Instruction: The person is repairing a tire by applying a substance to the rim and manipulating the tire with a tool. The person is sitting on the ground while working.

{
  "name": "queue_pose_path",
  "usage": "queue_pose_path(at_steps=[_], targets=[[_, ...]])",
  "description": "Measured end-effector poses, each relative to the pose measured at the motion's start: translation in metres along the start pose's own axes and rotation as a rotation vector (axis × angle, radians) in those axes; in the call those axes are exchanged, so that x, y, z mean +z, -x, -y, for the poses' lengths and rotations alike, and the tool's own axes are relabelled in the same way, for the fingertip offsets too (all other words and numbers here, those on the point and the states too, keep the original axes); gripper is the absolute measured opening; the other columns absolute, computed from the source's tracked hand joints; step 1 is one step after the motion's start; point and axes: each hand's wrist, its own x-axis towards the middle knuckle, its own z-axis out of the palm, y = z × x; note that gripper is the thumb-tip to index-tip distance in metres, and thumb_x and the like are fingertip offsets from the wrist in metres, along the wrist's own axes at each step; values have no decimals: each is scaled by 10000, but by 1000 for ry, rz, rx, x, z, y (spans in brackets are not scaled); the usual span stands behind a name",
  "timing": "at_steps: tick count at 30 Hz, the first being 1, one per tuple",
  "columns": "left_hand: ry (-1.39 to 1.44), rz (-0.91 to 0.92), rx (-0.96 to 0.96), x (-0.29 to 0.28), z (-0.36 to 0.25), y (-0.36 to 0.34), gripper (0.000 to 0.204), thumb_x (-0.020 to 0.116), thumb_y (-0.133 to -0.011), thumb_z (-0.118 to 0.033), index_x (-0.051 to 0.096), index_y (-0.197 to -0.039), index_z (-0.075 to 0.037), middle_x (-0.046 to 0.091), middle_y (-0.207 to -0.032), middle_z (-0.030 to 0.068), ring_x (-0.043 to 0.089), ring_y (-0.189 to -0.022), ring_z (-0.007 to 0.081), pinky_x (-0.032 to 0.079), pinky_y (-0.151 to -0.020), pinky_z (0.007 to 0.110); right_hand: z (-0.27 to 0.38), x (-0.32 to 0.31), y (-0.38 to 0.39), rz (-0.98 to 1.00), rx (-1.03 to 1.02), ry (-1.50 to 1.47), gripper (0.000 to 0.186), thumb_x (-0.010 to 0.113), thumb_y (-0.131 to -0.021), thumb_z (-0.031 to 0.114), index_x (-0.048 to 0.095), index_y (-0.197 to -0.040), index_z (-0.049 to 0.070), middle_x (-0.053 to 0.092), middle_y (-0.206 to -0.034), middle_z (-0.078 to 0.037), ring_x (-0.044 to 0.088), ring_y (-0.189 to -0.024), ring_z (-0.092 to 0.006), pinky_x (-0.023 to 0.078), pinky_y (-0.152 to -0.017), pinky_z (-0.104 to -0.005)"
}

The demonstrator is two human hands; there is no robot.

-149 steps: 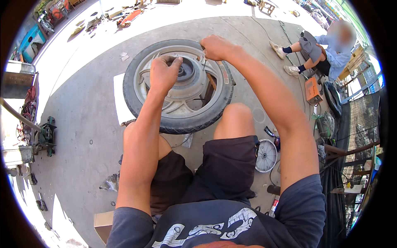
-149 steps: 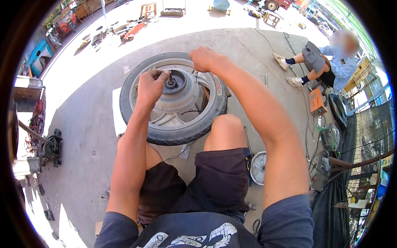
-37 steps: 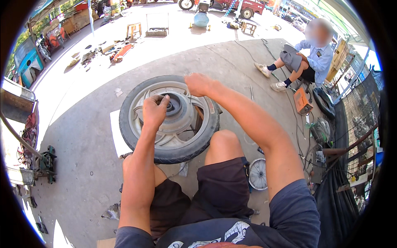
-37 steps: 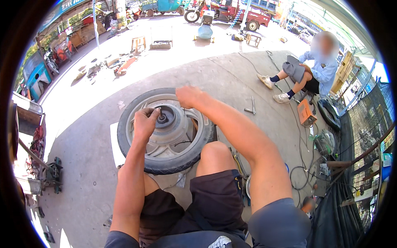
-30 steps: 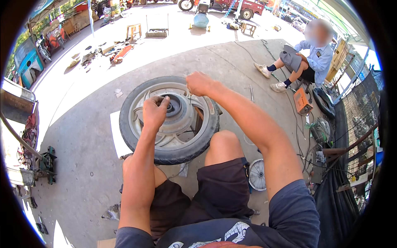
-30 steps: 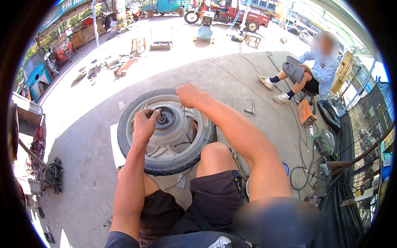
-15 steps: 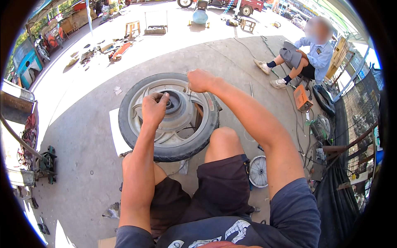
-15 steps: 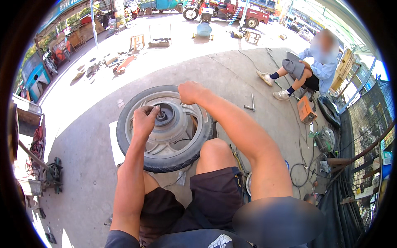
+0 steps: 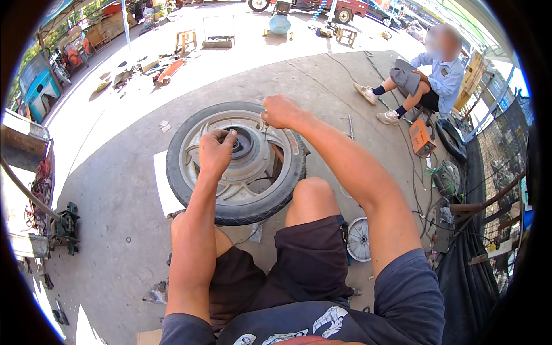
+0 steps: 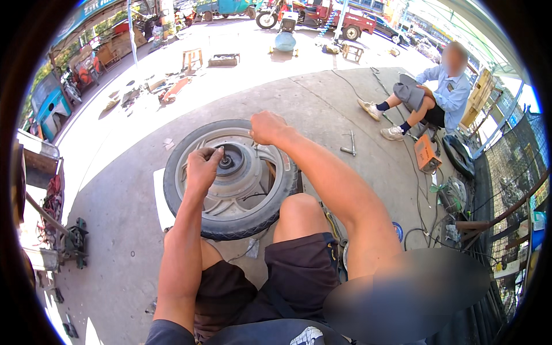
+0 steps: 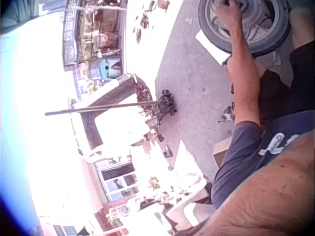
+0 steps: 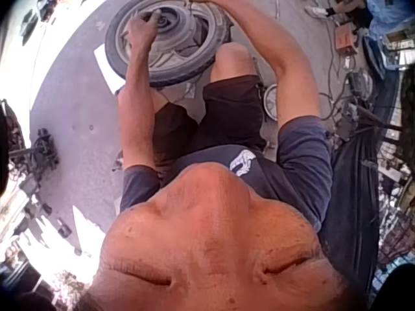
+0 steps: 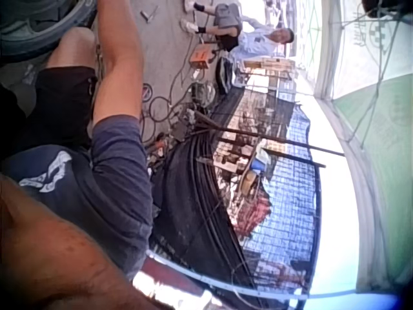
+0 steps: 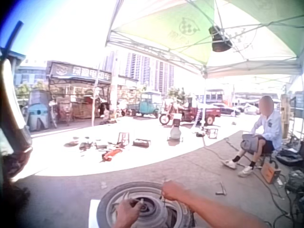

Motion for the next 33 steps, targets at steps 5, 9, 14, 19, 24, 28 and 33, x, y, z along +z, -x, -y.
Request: queue_pose_path(at_steps=[5,9,14,19,24,28,33], targets=[[-10,14,-3,0,3,-1,309,707,-892,-261,747,-898,45,697,-720,92,614,-659,137,480,-643,313,-1,10,10,-88,3,-104,325,684,-879,261,682,-1003,-39,695,-1038,-243,659,-1028,-397,535,-895,-462],[-3,16,-19,1,8,-4,339,710,-880,-284,747,-952,46,720,-749,124,660,-670,175,502,-658,330,-6,32,5,-246,21,-249,354,738,-814,248,664,-980,-56,690,-1012,-261,663,-1004,-398,532,-879,-458],[14,17,-14,2,7,-3,326,712,-878,-276,750,-954,39,727,-765,127,673,-684,179,507,-664,327,-19,61,0,-231,137,-552,316,745,-782,239,684,-909,-44,704,-916,-243,689,-936,-379,539,-838,-443],[26,1,-38,1,5,-1,297,704,-900,-252,750,-903,42,716,-756,82,618,-677,124,482,-671,297,-18,88,1,-168,215,-820,290,714,-814,238,697,-828,-51,708,-858,-247,702,-868,-387,551,-792,-440],[108,24,-157,2,12,-7,330,710,-889,-228,721,-984,87,717,-792,134,652,-676,176,498,-638,318,-15,104,-3,-367,189,-604,269,684,-854,211,690,-846,-58,704,-822,-230,704,-818,-345,553,-727,-416],[521,168,-353,3,13,-9,245,659,-918,-138,668,-1011,89,634,-735,85,559,-610,136,424,-530,272,-18,108,-8,-577,192,-757,246,661,-882,184,674,-820,-54,702,-700,-134,713,-674,-210,556,-623,-355],[786,153,-461,0,13,-9,152,590,-942,-77,603,-1015,56,605,-813,109,492,-595,120,351,-464,237,11,77,17,-490,106,-1060,292,624,-868,197,643,-719,-53,657,-632,-104,648,-606,-183,515,-608,-354]])
